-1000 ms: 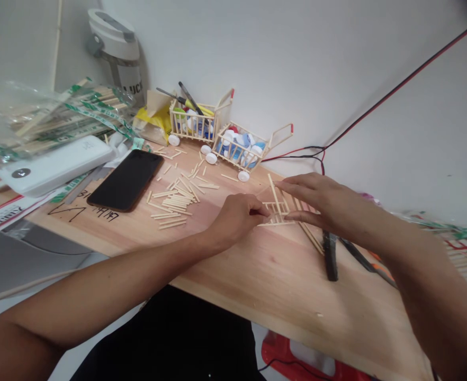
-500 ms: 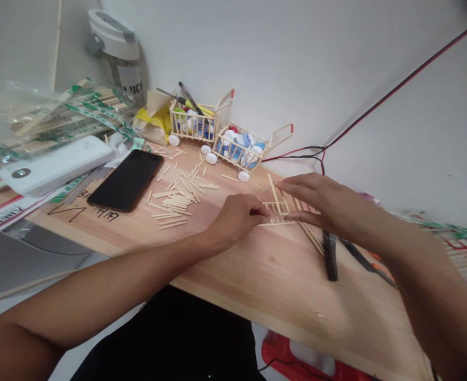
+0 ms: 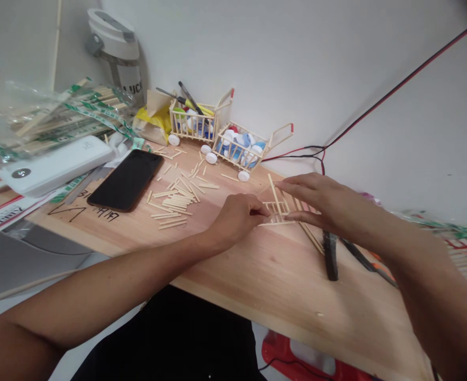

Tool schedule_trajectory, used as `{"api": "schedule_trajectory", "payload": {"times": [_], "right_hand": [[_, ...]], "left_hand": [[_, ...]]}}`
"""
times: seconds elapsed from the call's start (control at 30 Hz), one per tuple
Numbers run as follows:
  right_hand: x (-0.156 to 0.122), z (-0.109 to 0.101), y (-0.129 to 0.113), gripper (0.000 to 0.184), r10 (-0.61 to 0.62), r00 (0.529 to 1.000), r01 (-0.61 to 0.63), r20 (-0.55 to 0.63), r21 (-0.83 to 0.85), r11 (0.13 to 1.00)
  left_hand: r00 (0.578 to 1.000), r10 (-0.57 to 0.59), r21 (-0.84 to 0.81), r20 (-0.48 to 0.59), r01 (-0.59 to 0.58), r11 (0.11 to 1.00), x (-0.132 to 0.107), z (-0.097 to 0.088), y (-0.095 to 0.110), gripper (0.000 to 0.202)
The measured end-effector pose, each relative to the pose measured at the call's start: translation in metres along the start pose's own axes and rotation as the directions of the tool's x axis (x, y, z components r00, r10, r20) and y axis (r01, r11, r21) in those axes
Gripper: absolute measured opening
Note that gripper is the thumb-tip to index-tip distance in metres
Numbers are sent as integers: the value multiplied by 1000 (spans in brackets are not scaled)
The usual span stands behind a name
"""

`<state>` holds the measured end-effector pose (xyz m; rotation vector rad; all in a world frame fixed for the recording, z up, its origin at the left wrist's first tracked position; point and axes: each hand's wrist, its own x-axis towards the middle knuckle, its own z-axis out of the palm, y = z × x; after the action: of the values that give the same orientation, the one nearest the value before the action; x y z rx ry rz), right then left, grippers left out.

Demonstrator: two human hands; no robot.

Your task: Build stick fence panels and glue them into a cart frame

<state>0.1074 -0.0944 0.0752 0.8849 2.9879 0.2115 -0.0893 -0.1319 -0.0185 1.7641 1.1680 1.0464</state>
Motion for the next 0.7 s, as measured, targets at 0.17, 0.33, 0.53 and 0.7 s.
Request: {"api": "schedule_trajectory", "payload": {"times": [0.17, 0.33, 0.53, 0.7], "right_hand": [[0, 0, 0, 51, -5, 1000, 5, 3, -18, 1000], [-2, 1, 1, 52, 1, 1000, -1, -2, -15, 1000], [0, -3, -3, 49, 10, 1000, -10, 1, -18, 1000], [0, -3, -4, 50, 16, 1000, -16, 5, -14, 1000]], "left_hand": [[1000, 9, -9, -7, -10, 1000, 0, 0, 0, 16], [1000, 7, -3, -4, -7, 1000, 0, 0, 0, 15], [1000, 15, -8, -5, -15, 1000, 0, 0, 0, 15], [1000, 1, -22, 1, -1, 1000, 0, -1, 0, 15]]}}
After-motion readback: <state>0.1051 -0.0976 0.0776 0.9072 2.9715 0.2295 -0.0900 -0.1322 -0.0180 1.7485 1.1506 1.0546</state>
